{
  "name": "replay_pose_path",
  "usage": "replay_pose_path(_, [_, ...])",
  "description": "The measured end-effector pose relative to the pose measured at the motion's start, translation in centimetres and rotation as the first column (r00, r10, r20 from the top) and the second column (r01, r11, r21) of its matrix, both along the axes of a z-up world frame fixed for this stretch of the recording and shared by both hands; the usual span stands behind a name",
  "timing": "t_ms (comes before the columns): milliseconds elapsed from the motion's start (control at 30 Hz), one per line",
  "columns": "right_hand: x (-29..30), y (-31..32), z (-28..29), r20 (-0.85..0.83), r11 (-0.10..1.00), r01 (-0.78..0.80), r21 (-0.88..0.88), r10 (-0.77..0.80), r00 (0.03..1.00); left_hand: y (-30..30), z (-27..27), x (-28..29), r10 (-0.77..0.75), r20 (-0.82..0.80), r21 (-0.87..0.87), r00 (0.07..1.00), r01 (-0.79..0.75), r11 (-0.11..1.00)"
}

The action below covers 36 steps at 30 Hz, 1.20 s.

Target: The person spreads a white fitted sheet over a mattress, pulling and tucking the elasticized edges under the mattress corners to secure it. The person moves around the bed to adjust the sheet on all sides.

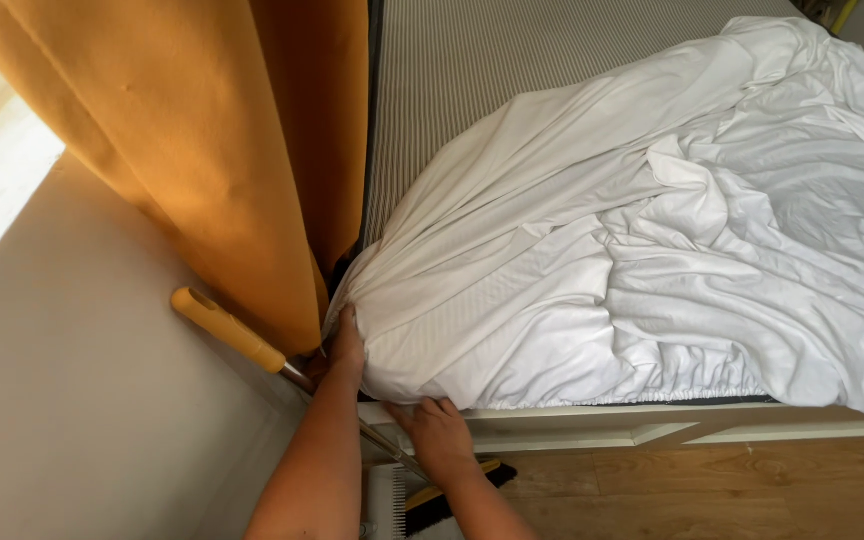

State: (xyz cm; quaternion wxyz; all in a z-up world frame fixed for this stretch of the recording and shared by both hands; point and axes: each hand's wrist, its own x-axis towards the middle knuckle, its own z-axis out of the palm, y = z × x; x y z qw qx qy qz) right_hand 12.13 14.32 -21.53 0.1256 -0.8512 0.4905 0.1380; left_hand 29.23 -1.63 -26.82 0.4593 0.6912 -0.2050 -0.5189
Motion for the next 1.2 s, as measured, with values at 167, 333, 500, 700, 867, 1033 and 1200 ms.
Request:
replay_pose_path(167, [-0.4, 0.8, -3.3, 0.195, 0.971, 0.24, -0.002, -0.236, 0.952, 0.6, -3.1, 0.1, 0.044, -0.131, -0.108, 0.99, -0.058, 0.992])
replay_pose_path(333, [0.1, -0.4, -8.0, 0.622, 0.768, 0.433, 0.471, -0.638, 0.454, 2.1, -2.1, -0.3, 0.127, -0.234, -0.08, 0.964, -0.149, 0.986])
replay_pose_path(500, [0.0, -2.1, -8.4, 0.116, 0.178, -0.044, 0.983, -0.788, -0.604, 3.6, -0.6, -0.7, 0.301, -0.088, 0.095, 0.95, -0.293, 0.951])
replay_pose_path(700, [0.3, -1.5, -6.8, 0.252, 0.194, 0.162, 0.968, -0.77, -0.586, 4.6, -1.4, -0.5, 0.354, 0.097, 0.199, 0.93, -0.366, 0.909])
replay_pose_path(867, [0.0, -1.1, -7.1, 0.356, 0.207, 0.369, 0.906, -0.844, -0.402, 5.1, -0.6, -0.5, 0.322, 0.083, 0.213, 0.943, -0.332, 0.919])
replay_pose_path(1033, [0.1, -0.3, -6.5, 0.361, 0.171, 0.472, 0.865, -0.865, -0.347, 5.9, 0.6, 0.2, 0.313, 0.063, 0.224, 0.948, -0.319, 0.921])
replay_pose_path(1200, [-0.5, 0.6, -7.4, 0.314, 0.111, 0.509, 0.853, -0.889, -0.332, 5.6, 2.9, -1.1, 0.276, 0.031, 0.226, 0.961, -0.276, 0.934])
